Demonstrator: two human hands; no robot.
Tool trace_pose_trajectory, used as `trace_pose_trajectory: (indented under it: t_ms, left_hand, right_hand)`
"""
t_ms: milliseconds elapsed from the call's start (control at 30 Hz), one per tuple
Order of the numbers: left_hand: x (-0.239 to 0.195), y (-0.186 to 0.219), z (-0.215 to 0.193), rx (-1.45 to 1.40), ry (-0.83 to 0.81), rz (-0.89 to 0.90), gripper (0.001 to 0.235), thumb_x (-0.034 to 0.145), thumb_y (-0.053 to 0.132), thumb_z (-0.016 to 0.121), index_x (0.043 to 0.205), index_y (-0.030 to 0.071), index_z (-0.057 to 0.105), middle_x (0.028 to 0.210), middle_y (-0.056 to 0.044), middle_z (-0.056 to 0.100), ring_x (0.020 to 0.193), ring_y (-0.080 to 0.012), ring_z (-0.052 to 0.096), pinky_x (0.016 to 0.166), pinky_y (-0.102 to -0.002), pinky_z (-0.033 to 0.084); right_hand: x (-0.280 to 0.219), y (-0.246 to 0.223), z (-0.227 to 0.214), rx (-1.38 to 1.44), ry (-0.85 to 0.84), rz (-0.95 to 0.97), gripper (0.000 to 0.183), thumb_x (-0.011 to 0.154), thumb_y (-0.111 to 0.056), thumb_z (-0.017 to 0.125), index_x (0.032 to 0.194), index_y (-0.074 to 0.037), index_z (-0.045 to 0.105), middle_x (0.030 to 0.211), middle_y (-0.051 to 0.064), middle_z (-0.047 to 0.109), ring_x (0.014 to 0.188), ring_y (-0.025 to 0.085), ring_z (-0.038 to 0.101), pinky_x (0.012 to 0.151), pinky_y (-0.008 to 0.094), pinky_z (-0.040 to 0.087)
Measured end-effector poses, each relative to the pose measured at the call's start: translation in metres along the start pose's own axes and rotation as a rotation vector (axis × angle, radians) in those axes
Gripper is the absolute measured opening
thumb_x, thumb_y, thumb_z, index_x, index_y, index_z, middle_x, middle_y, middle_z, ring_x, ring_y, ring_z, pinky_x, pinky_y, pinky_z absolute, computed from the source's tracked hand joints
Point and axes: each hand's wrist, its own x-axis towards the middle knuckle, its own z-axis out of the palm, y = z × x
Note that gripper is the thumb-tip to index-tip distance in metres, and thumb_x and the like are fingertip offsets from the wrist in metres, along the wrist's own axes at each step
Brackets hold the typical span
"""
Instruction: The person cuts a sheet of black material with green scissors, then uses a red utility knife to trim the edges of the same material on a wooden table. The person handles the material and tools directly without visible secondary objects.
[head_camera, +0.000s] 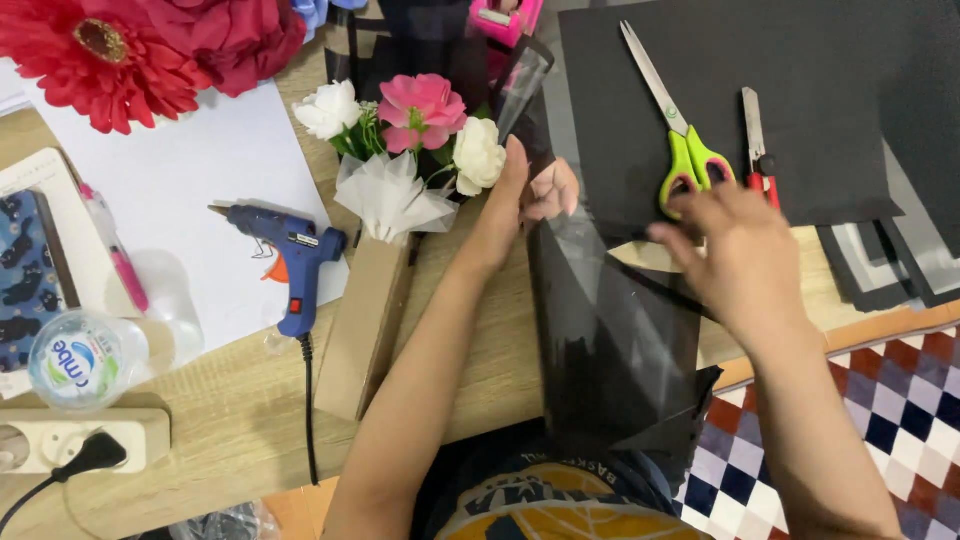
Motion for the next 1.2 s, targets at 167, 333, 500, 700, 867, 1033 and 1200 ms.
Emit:
trace_pose_trajectory:
  t_ms: [167, 333, 500, 700, 867, 1033, 1200]
  left_hand:
    - [0.016, -0.047, -0.014, -0.137, -0.091, 0.237, 0.103, 0.093, 0.08, -0.003, 0.077, 0.003, 0.064, 0.051, 0.005, 0.03, 0.049, -0.0024, 0.025, 0.051, -0.019, 0.026]
    - [0.022, -0.064, -0.018, -0.149, -0.153, 0.272, 0.111, 0.087, 0.086, -0.008, 0.074, 0.003, 0.064, 0.05, 0.006, 0.029, 0.045, -0.0015, 0.023, 0.048, -0.018, 0.027]
    - [0.023, -0.06, -0.013, -0.058, -0.063, 0.189, 0.104, 0.09, 0.085, -0.005, 0.074, 0.007, 0.062, 0.052, 0.006, 0.026, 0.048, -0.0044, 0.022, 0.051, -0.018, 0.027]
    - [0.006, -0.033, 0.012, 0.206, 0.155, 0.097, 0.075, 0.106, 0.063, 0.023, 0.078, 0.01, 0.07, 0.066, -0.013, 0.062, 0.07, -0.0231, 0.068, 0.072, -0.044, 0.064]
    - [-0.004, -0.014, 0.009, 0.279, 0.166, 0.061, 0.072, 0.108, 0.057, 0.022, 0.079, 0.013, 0.071, 0.048, 0.0, 0.039, 0.05, -0.0116, 0.039, 0.054, -0.025, 0.045]
    - [-0.01, 0.0, 0.014, 0.243, 0.146, 0.067, 0.08, 0.108, 0.061, 0.014, 0.078, 0.011, 0.069, 0.048, 0.001, 0.034, 0.049, -0.0095, 0.035, 0.054, -0.022, 0.038]
    - [-0.014, 0.01, 0.02, 0.412, 0.22, 0.049, 0.067, 0.109, 0.052, 0.022, 0.077, 0.015, 0.068, 0.05, -0.005, 0.05, 0.053, -0.0184, 0.049, 0.057, -0.033, 0.047]
  right_hand:
    - [-0.034, -0.033, 0.042, 0.18, -0.084, 0.108, 0.035, 0.083, -0.037, 0.083, 0.107, -0.014, 0.072, 0.09, 0.004, 0.066, 0.089, 0.029, 0.07, 0.084, 0.039, 0.055]
    - [-0.046, -0.026, 0.064, 0.301, -0.118, 0.188, 0.017, 0.087, -0.027, 0.081, 0.098, -0.017, 0.071, 0.082, 0.001, 0.062, 0.085, 0.027, 0.068, 0.081, 0.038, 0.055]
    - [-0.026, -0.048, 0.043, 0.327, -0.091, 0.245, 0.029, 0.089, -0.034, 0.083, 0.109, -0.016, 0.07, 0.093, 0.002, 0.064, 0.094, 0.026, 0.068, 0.087, 0.037, 0.054]
    - [-0.019, -0.053, 0.073, 0.293, -0.159, 0.241, 0.017, 0.091, -0.028, 0.075, 0.1, -0.016, 0.067, 0.089, 0.004, 0.059, 0.096, 0.03, 0.066, 0.084, 0.046, 0.056]
    - [-0.019, -0.055, 0.057, 0.137, -0.094, 0.096, 0.021, 0.094, -0.025, 0.072, 0.102, -0.008, 0.065, 0.095, 0.009, 0.06, 0.097, 0.031, 0.065, 0.083, 0.039, 0.055]
    - [-0.015, -0.052, 0.059, 0.13, -0.063, 0.067, 0.024, 0.092, -0.022, 0.074, 0.106, -0.005, 0.065, 0.1, 0.012, 0.061, 0.097, 0.033, 0.064, 0.086, 0.04, 0.055]
    - [-0.007, -0.047, 0.044, 0.158, -0.242, 0.083, 0.014, 0.089, -0.023, 0.069, 0.103, -0.017, 0.07, 0.098, 0.006, 0.062, 0.098, 0.029, 0.065, 0.085, 0.038, 0.055]
